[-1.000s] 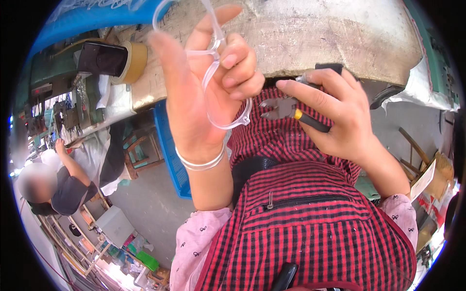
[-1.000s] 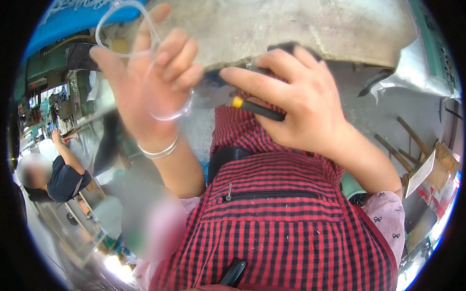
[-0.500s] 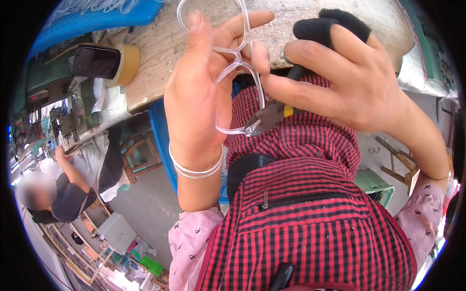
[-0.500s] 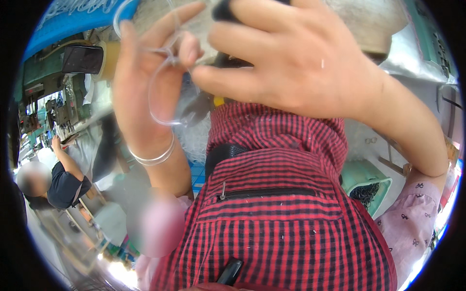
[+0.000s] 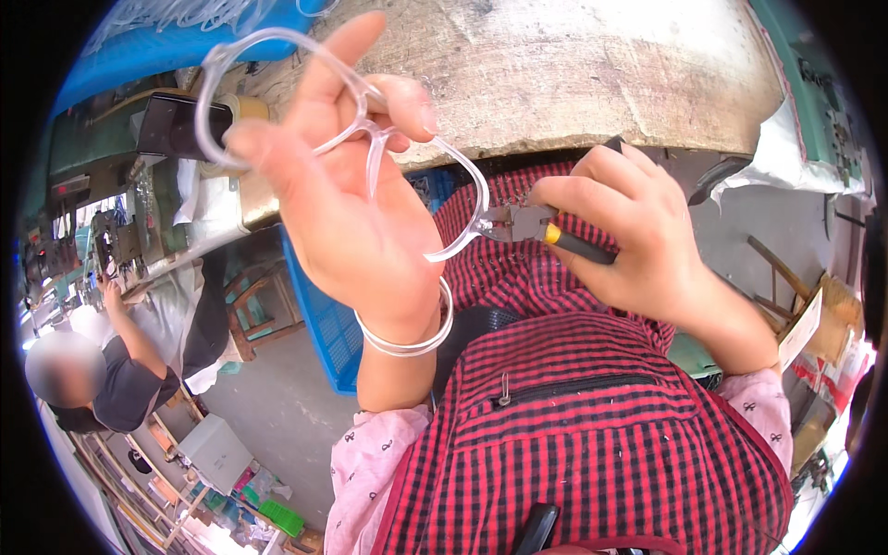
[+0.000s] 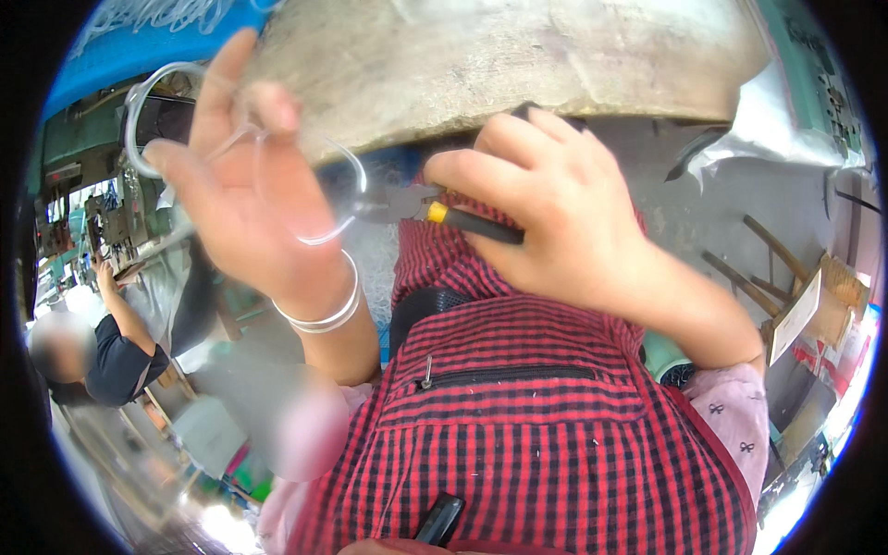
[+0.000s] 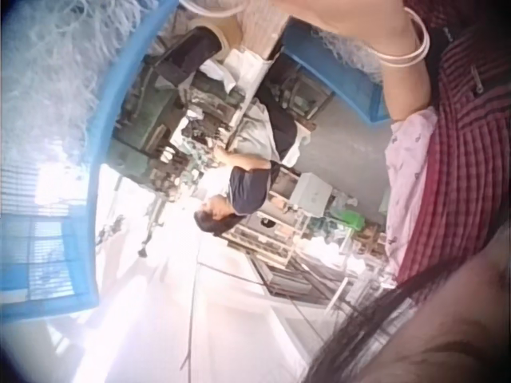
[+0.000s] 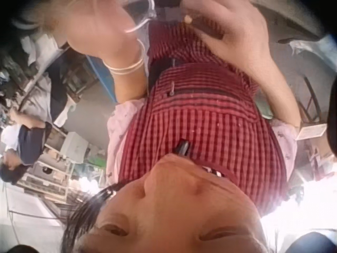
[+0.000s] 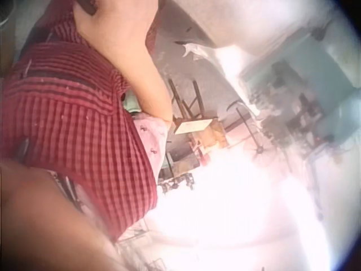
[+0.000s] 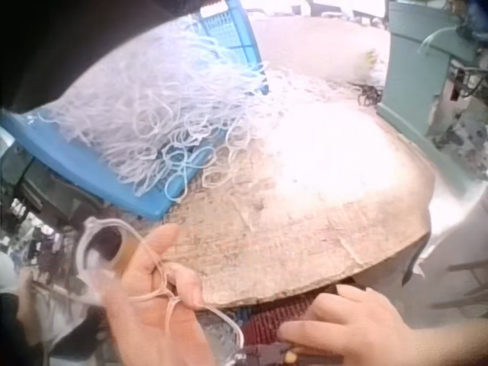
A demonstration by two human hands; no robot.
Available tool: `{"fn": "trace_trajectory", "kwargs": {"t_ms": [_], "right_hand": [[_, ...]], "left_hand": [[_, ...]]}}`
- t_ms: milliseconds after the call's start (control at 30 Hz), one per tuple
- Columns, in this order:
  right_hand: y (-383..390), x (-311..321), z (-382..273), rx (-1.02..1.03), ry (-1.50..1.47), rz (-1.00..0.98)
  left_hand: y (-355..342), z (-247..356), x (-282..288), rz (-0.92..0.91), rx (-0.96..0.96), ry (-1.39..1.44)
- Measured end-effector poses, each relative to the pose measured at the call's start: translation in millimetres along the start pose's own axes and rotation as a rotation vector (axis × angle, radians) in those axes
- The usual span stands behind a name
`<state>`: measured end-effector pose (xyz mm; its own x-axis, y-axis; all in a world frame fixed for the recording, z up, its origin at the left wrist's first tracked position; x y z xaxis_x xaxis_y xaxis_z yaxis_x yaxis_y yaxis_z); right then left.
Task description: The person repeatedly picks up clear plastic eyeglass frames from a blue basket and uses pliers to trim small protrusions from the rims. The trimmed frames are placed on the table surface. The task is performed one frame at a time.
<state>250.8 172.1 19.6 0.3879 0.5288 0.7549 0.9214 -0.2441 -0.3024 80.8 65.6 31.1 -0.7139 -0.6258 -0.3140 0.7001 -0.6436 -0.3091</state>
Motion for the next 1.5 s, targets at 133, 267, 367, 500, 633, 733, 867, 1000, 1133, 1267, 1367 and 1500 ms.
{"fn": "trace_trajectory", "kwargs": {"t_ms": [133,267,367,500,633,733,867,1000,1133,1267,1367,1500], "right_hand": [[4.2,-9.3,-26.9,-0.197,0.1,0.027],[7.7,-9.0,-43.1,-0.268,0.209,-0.004],[8.0,-11.3,-35.6,-0.249,0.09,-0.029],[4.8,-16.0,-27.8,-0.242,-0.207,0.03],[-3.2,-12.0,-41.6,-0.225,0.11,0.072],[2.8,-20.5,-30.5,-0.189,-0.029,-0.011],[20.6,-21.2,-7.3,-0.04,-0.695,-0.198],[49.6,-4.1,29.6,-0.345,-0.747,0.061],[79.1,-14.7,59.6,-0.738,-0.839,-0.003],[52.2,-34.3,29.6,-0.311,-0.533,-0.114],[37.6,-27.6,11.2,-0.281,-0.528,-0.122],[48.9,-19.2,24.5,-0.356,-0.456,-0.072]], "left_hand": [[5.8,9.5,5.7,0.083,-0.247,-0.065],[15.2,17.6,0.1,0.218,-0.367,-0.162],[22.3,18.5,-4.0,0.312,-0.416,-0.314],[22.9,17.2,-3.3,0.387,-0.448,-0.449],[21.0,16.0,-11.2,0.483,-0.422,-0.356],[21.7,14.4,-10.4,0.441,-0.282,-0.333],[28.3,9.3,28.9,0.088,0.241,-0.275],[47.6,24.7,103.5,-0.901,0.38,-1.01],[-11.2,44.8,86.5,-0.732,-0.012,-1.691],[-114.5,-29.2,29.0,-0.359,-0.308,-1.439],[-185.1,-124.6,3.3,-0.207,-0.306,-1.802],[-169.1,-162.8,-14.7,-0.162,-0.226,-1.742]]}}
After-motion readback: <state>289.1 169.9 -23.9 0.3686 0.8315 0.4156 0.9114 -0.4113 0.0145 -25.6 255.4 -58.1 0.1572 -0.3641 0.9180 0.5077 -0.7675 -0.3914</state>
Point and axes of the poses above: each hand's wrist, its own y-axis away from the middle knuckle, its own x-axis out of the back of the hand, z = x × y, the point moved 3 cm from there along -y, towards the middle knuckle, and after that the axes turned 1 degree about -z, right-handed, at the moved point
